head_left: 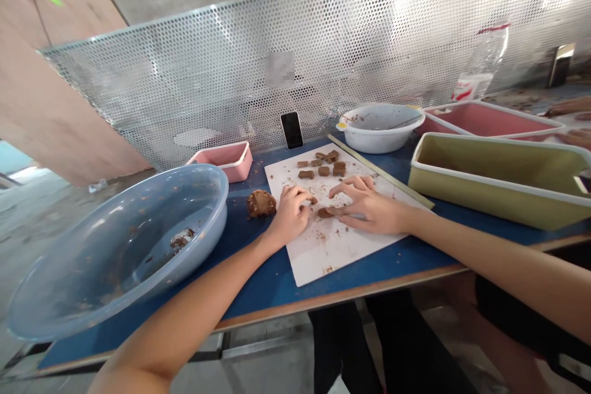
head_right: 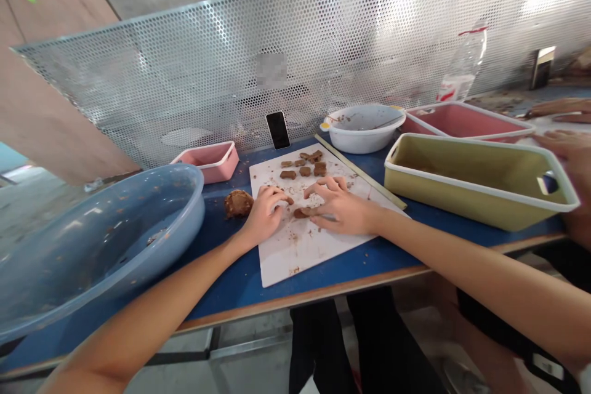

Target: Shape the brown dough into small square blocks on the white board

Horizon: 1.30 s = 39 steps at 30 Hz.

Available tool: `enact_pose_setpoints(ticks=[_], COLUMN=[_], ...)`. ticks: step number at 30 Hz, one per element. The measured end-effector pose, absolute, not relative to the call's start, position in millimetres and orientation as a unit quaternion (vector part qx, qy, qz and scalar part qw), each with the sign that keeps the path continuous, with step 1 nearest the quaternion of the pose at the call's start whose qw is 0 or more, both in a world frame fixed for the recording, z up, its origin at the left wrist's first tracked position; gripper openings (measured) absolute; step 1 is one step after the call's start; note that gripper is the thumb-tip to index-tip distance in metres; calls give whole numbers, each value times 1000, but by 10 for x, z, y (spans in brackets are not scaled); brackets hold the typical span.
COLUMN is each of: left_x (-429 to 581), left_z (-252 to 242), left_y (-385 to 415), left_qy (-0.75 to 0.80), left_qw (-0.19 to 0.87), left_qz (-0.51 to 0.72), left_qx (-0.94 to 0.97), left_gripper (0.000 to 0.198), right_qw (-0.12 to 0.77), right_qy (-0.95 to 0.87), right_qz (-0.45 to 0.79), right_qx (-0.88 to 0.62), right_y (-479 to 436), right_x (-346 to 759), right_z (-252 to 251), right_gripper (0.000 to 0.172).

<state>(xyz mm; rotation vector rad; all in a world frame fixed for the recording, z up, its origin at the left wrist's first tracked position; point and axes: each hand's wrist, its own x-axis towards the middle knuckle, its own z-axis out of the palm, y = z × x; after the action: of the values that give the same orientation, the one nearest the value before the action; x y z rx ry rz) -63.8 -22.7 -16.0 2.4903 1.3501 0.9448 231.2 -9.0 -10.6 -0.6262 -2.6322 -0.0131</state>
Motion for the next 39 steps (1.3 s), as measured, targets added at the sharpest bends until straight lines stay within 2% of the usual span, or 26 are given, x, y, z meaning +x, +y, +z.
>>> enact_pose_setpoints(ticks=[4, 19, 22, 28, 39], left_x=[-641, -629, -627, -631, -632], left_z=[-171, -162, -158, -159, -167], left_y=[-226, -226, -231, -232, -226], left_qy=[448, 447, 449, 451, 449], left_qw=[77, 82, 82, 77, 73], left_qz=[318, 318, 318, 312, 313], left_qx=[832, 832, 831, 833, 833], left_gripper=[43, 42, 42, 42, 43], right_qw=[245, 197, 204, 208, 202], right_qy=[-939, -949, -947, -949, -950], right_qz=[-36, -46, -51, -71, -83], right_qx=[-239, -241, -244, -226, -221], right_y=[-84, -89, -88, -143, -104], right_x=[2327, 2295, 2299, 2281, 2264], right_z=[-93, -97, -101, -90, -146], right_gripper=[44, 43, 42, 51, 49])
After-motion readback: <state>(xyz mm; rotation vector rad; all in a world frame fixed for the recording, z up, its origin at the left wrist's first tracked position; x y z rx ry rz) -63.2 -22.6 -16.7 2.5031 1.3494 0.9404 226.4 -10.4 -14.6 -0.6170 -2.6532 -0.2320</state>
